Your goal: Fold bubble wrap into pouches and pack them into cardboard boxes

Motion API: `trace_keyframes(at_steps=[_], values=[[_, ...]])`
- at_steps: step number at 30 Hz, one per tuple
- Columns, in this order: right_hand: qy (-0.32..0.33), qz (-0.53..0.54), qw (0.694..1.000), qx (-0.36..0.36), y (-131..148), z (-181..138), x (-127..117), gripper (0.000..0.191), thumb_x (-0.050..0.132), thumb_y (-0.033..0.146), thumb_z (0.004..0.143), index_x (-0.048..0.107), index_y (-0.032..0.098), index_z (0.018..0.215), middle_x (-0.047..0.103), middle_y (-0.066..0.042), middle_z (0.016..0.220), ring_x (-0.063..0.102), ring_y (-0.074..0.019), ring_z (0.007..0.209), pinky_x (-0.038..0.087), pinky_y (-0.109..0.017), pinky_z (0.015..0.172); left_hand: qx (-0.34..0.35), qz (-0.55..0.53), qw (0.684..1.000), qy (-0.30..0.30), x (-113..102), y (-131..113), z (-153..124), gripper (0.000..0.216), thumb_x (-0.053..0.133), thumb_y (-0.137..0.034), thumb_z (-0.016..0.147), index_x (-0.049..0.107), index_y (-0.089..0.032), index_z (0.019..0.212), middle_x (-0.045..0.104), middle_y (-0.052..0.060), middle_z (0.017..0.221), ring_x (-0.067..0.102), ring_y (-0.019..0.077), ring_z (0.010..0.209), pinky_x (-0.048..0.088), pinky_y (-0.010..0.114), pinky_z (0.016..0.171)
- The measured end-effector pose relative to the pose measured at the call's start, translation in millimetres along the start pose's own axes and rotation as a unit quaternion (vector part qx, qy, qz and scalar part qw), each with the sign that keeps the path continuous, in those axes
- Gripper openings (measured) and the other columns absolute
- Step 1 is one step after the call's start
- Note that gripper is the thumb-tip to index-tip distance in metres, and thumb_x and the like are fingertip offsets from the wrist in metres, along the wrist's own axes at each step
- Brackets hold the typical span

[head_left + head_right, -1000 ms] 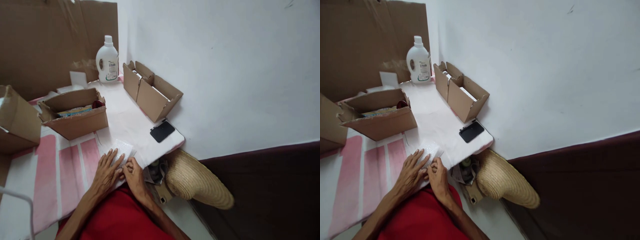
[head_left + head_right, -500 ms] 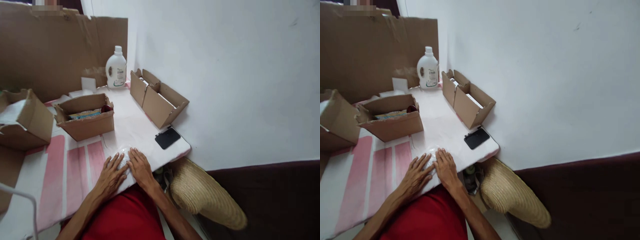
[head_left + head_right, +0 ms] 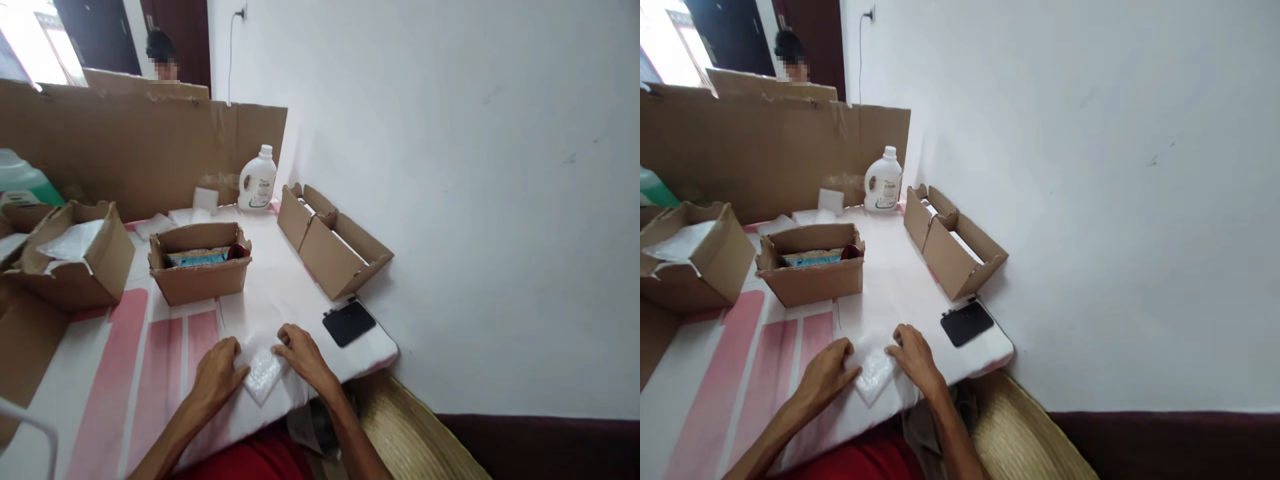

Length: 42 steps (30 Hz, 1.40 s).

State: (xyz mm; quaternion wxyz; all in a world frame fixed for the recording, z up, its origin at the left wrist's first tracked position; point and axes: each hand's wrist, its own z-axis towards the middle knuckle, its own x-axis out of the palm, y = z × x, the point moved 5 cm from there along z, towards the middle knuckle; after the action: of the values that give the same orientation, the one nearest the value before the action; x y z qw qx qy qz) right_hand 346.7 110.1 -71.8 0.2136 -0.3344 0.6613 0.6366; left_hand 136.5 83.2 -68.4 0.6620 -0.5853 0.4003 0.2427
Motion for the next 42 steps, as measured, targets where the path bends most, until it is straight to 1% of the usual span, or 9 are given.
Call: trace_keyframes(at_steps=[5, 8, 13, 19, 24, 28, 33, 38, 42], values=[[0.061, 0.155, 0.986, 0.005, -5, 1, -12, 0.021, 0.079, 0.034, 0.073, 0.068, 0.021, 0.085, 0.061, 0.001, 0.081, 0.056, -0.0174, 0.076, 0.043, -0.027, 0.07, 0.042, -0.149, 0.987, 0.033, -3, -5, 2, 0.011, 0.06, -0.017, 0.081, 0.055, -0.024, 0.087, 0.063, 0.001, 0.09, 0.061, 0.0158, 0.08, 0.049, 0.027, 0.074], [0.132, 0.296, 0.946, 0.009, 13, 0, -22, 0.027, 0.08, 0.042, 0.074, 0.066, 0.021, 0.082, 0.065, -0.004, 0.103, 0.061, -0.0217, 0.095, 0.047, -0.029, 0.078, 0.038, -0.302, 0.952, 0.041, -19, -5, 4, 0.007, 0.059, -0.022, 0.084, 0.053, -0.024, 0.087, 0.065, 0.001, 0.088, 0.061, 0.0158, 0.078, 0.05, 0.027, 0.073], [0.186, 0.412, 0.892, -0.008, 77, 23, -49, 0.043, 0.088, 0.041, 0.068, 0.059, 0.023, 0.093, 0.066, -0.007, 0.119, 0.06, -0.0237, 0.11, 0.047, -0.031, 0.088, 0.071, -0.36, 0.929, -0.041, -97, -18, 12, 0.007, 0.059, -0.026, 0.086, 0.053, -0.024, 0.084, 0.071, 0.006, 0.1, 0.067, 0.0189, 0.095, 0.053, 0.029, 0.085], [0.165, 0.35, 0.915, -0.112, 181, 81, -97, 0.079, 0.083, 0.059, 0.067, 0.053, 0.026, 0.132, 0.064, -0.008, 0.123, 0.063, -0.0251, 0.108, 0.052, -0.031, 0.083, 0.11, -0.334, 0.922, -0.163, -201, -26, 46, 0.011, 0.061, -0.031, 0.082, 0.054, -0.025, 0.089, 0.069, 0.008, 0.105, 0.065, 0.0219, 0.101, 0.055, 0.033, 0.086], [0.172, 0.303, 0.921, -0.172, 230, 139, -97, 0.062, 0.068, 0.067, 0.078, 0.065, 0.02, 0.119, 0.069, -0.006, 0.105, 0.062, -0.0178, 0.081, 0.051, -0.027, 0.07, 0.121, -0.304, 0.924, -0.2, -245, 0, 100, 0.034, 0.061, -0.034, 0.082, 0.055, -0.022, 0.113, 0.065, 0.005, 0.105, 0.064, 0.0178, 0.089, 0.053, 0.028, 0.074], [0.155, 0.322, 0.924, -0.138, 223, 183, -67, 0.046, 0.073, 0.06, 0.074, 0.068, 0.017, 0.09, 0.063, 0.002, 0.076, 0.047, -0.0088, 0.058, 0.035, -0.018, 0.05, 0.1, -0.18, 0.952, -0.224, -252, 31, 132, 0.053, 0.057, -0.027, 0.081, 0.049, -0.021, 0.133, 0.063, 0.005, 0.115, 0.063, 0.0162, 0.086, 0.054, 0.031, 0.078], [0.163, 0.18, 0.961, -0.13, 211, 204, -43, 0.029, 0.07, 0.041, 0.078, 0.061, 0.017, 0.065, 0.053, 0.007, 0.054, 0.044, -0.0074, 0.047, 0.034, -0.019, 0.046, 0.104, -0.02, 0.939, -0.326, -244, 38, 123, 0.05, 0.055, -0.026, 0.086, 0.053, -0.019, 0.135, 0.056, 0.011, 0.131, 0.063, 0.0204, 0.102, 0.049, 0.041, 0.1], [0.14, -0.177, 0.967, -0.122, 222, 210, -33, 0.026, 0.075, 0.033, 0.079, 0.065, 0.018, 0.059, 0.065, -0.001, 0.052, 0.064, -0.0159, 0.055, 0.042, -0.023, 0.052, 0.101, 0.025, 0.98, -0.171, -214, 28, 125, 0.033, 0.047, -0.033, 0.095, 0.068, -0.024, 0.118, 0.069, 0.006, 0.11, 0.068, 0.0194, 0.094, 0.053, 0.033, 0.087], [0.065, -0.278, 0.952, -0.109, 239, 209, -25, 0.014, 0.085, 0.019, 0.065, 0.074, 0.015, 0.074, 0.077, -0.016, 0.082, 0.074, -0.0314, 0.084, 0.053, -0.033, 0.068, 0.033, 0.117, 0.99, -0.072, -200, 35, 135, 0.033, 0.045, -0.034, 0.095, 0.074, -0.025, 0.107, 0.074, 0.009, 0.108, 0.071, 0.0245, 0.099, 0.052, 0.035, 0.084]])
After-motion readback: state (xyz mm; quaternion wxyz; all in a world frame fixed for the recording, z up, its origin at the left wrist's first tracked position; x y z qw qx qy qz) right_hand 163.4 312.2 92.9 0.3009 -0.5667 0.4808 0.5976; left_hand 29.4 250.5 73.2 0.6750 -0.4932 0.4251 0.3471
